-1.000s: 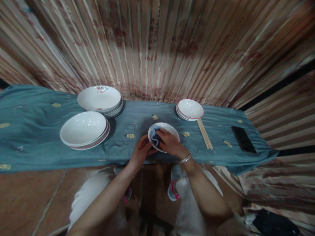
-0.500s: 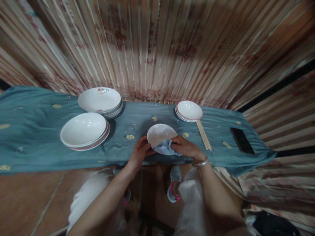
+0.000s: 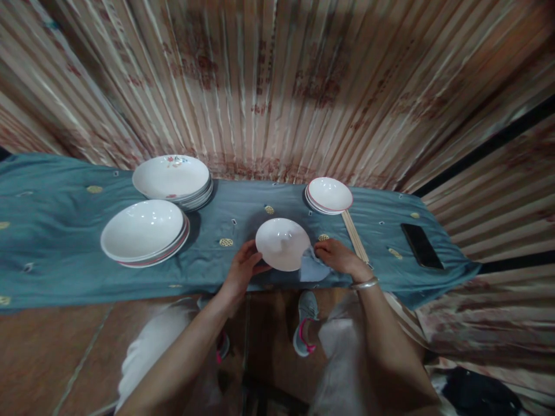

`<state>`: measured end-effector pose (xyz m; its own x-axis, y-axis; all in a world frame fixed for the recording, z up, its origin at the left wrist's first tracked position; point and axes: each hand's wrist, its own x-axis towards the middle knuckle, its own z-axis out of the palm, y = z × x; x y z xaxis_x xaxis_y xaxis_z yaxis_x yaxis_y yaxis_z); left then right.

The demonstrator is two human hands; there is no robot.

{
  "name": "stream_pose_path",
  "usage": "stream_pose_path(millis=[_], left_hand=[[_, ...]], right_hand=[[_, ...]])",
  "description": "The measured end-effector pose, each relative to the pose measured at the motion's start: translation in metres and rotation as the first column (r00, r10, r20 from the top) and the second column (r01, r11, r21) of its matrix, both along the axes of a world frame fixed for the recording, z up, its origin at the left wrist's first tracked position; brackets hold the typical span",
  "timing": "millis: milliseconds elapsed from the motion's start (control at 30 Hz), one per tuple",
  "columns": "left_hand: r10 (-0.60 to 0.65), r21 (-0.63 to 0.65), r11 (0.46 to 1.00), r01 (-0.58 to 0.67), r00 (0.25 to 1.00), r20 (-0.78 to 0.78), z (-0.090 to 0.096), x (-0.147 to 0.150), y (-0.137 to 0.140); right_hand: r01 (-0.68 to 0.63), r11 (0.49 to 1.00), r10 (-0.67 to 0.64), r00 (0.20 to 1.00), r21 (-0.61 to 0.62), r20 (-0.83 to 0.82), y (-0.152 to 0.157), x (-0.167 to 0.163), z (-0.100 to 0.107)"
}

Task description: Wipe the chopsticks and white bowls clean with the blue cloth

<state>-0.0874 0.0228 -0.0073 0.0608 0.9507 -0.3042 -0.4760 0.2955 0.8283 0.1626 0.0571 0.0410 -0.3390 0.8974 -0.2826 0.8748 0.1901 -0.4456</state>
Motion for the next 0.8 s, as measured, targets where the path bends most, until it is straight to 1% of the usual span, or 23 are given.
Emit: stream_pose_path(millis=[100,200,333,400,533,667,733,800], left_hand=[[-0.002,0.002,1.000,0.002,1.000,-0.003,0.001,0.000,0.000],[0.007,0.006,1.000,-0.007,1.000,-0.003,0.001,0.001,0.000],[0.011,0.013,1.000,-0.011,1.000,-0.005,0.001,0.001,0.001],[0.015,0.009,1.000,-0.015,1.000,-0.008,0.001,0.002,0.001],[0.039,0.022,0.999,-0.039,0.999,-0.005,0.000,0.004,0.001],[0.055,0.045,0.997,-0.056,0.998,0.016,0.004,0.010,0.005],[0.062,0.060,0.996,-0.064,0.998,0.028,0.007,0.014,0.010],[0.058,0.079,0.995,-0.062,0.997,0.047,0.012,0.020,0.016]], right_hand=[[0.011,0.999,-0.013,0.999,-0.045,-0.034,-0.001,-0.001,-0.004],[0.044,0.997,-0.049,0.996,-0.062,-0.078,-0.001,-0.004,-0.007],[0.071,0.991,-0.083,0.992,-0.117,-0.099,-0.001,-0.010,-0.013],[0.088,0.989,-0.104,0.985,-0.116,-0.135,-0.001,-0.013,-0.018],[0.183,0.980,-0.197,0.950,-0.079,-0.243,0.000,-0.014,-0.024],[0.272,0.962,-0.262,0.893,-0.027,-0.366,0.001,-0.010,-0.026],[0.343,0.939,-0.309,0.829,-0.013,-0.466,0.001,-0.008,-0.025],[0.421,0.907,-0.362,0.740,-0.029,-0.567,0.001,-0.006,-0.025]])
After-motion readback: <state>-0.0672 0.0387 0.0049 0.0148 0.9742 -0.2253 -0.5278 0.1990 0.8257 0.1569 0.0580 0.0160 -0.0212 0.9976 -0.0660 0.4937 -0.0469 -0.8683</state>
